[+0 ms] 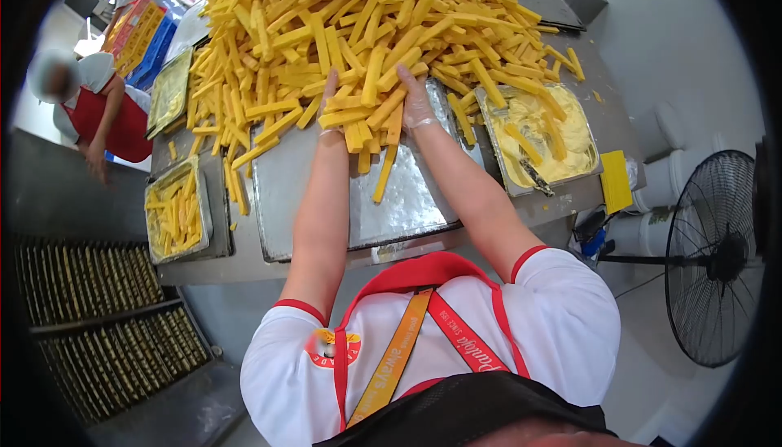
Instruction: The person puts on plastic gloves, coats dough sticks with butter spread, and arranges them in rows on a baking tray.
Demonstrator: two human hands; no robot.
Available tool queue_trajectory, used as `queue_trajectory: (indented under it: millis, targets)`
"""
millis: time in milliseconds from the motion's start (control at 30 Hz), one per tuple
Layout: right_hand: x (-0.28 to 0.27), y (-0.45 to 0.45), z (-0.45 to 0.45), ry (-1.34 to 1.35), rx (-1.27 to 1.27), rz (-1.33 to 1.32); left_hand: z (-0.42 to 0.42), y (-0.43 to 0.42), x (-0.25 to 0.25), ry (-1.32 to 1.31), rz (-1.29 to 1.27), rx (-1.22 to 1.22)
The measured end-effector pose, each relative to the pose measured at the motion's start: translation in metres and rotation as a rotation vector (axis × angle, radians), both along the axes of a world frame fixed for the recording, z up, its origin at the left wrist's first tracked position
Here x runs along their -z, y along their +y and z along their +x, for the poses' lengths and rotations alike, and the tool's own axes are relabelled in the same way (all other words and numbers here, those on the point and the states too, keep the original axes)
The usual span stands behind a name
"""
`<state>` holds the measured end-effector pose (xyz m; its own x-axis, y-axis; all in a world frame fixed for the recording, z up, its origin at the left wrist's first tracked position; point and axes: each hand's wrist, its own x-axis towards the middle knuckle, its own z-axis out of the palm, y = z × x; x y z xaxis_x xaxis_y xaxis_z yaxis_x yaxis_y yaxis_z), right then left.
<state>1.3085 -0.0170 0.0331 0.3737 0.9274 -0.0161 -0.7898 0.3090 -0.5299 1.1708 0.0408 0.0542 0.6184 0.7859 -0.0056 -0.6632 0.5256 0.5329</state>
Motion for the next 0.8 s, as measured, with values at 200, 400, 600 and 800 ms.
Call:
queue_trajectory:
  millis: [200, 400, 600, 800]
  targets:
    - [-0.026, 0.010, 0.048, -0.234, 0.071, -0.044, 0.047, -0.034, -0.054, -0.005, 0.027, -0.011]
    - [-0.060, 0.033, 0.143, -0.094, -0.141, -0.004, 0.154, 0.035, -0.050, -0.029, -0.064, -0.136]
    - [-0.106, 0.084, 0.296, -0.168, -0.029, -0.041, 0.276, 0.043, -0.139, -0.046, -0.025, -0.292]
    - [-0.139, 0.041, 0.333, -0.745, 0.364, -1.024, 0.331, 0.103, -0.126, 0.972, 0.882, 0.033]
